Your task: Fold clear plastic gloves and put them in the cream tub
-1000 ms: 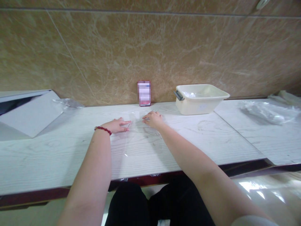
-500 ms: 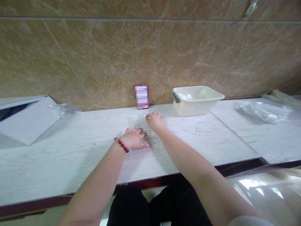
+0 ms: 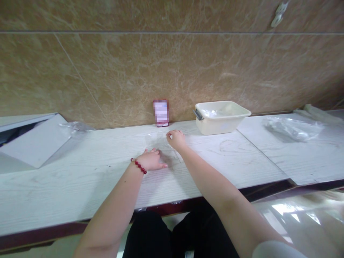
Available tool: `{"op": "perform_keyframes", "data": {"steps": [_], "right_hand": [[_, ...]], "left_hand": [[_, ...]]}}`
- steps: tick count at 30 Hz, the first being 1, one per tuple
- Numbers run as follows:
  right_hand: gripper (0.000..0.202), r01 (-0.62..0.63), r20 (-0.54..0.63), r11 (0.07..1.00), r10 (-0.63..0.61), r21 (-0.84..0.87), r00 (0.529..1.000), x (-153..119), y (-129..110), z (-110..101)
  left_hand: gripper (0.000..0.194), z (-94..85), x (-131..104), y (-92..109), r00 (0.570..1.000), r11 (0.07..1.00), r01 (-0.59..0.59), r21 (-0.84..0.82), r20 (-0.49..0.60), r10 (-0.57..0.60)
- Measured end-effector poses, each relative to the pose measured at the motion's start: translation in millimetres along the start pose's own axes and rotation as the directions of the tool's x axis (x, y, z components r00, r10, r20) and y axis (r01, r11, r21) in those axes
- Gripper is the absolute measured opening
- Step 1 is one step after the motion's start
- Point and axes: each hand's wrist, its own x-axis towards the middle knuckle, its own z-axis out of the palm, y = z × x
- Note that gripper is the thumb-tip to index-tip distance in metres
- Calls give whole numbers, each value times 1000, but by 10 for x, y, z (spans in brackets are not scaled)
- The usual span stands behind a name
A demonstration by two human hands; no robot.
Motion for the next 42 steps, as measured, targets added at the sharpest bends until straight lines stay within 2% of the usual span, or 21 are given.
{"op": "perform_keyframes", "data": {"steps": [4,6,8,13,16,19,22,25,28,31,34,39,42], "right_hand": [[29,90,206,995,-79,-47,975,-138,-35,-247],[31,128,309,988,-97,-84,946,-312,-23,-340],[33,183,355,979,-139,-93,924,-552,18,-374],[49,247,319,959,-192,-141,928,-1123,138,-244],[54,236,256,955,-187,-179,949,-1250,142,-159],[56,215,230,959,-170,-185,958,-1254,123,-159],[53,202,203,967,-169,-155,965,-1246,147,-252],[42,201,165,973,-181,-116,970,-1290,228,-394],[29,227,125,970,-216,-86,968,-1380,320,-520],[24,251,103,966,-244,-63,964,-1477,378,-600],[22,258,92,965,-254,-37,963,-1551,406,-633],[21,287,68,957,-288,36,955,-1621,427,-622],[23,311,65,947,-316,73,946,-1645,422,-625]], "left_hand": [[58,1,16,-4,999,999,-29,-16,-19,29],[57,-2,20,-9,999,999,-31,-17,-16,30],[56,-10,24,-8,1000,999,-24,-28,-8,24],[57,-86,44,11,1000,998,28,-60,-9,-29],[54,-153,5,-22,1000,998,15,-67,-21,-17],[47,-152,-152,-116,994,996,-31,-80,-103,22],[43,-35,-424,-231,978,995,-60,-81,-204,42],[41,178,-703,-322,962,983,-120,-139,-262,81],[40,413,-869,-377,939,969,-140,-206,-338,63],[40,584,-907,-390,922,959,-133,-251,-387,26],[35,662,-882,-355,903,958,-131,-256,-430,9],[29,680,-830,-230,872,969,-112,-222,-490,-11],[28,648,-813,-178,865,962,-146,-230,-502,12]]}}
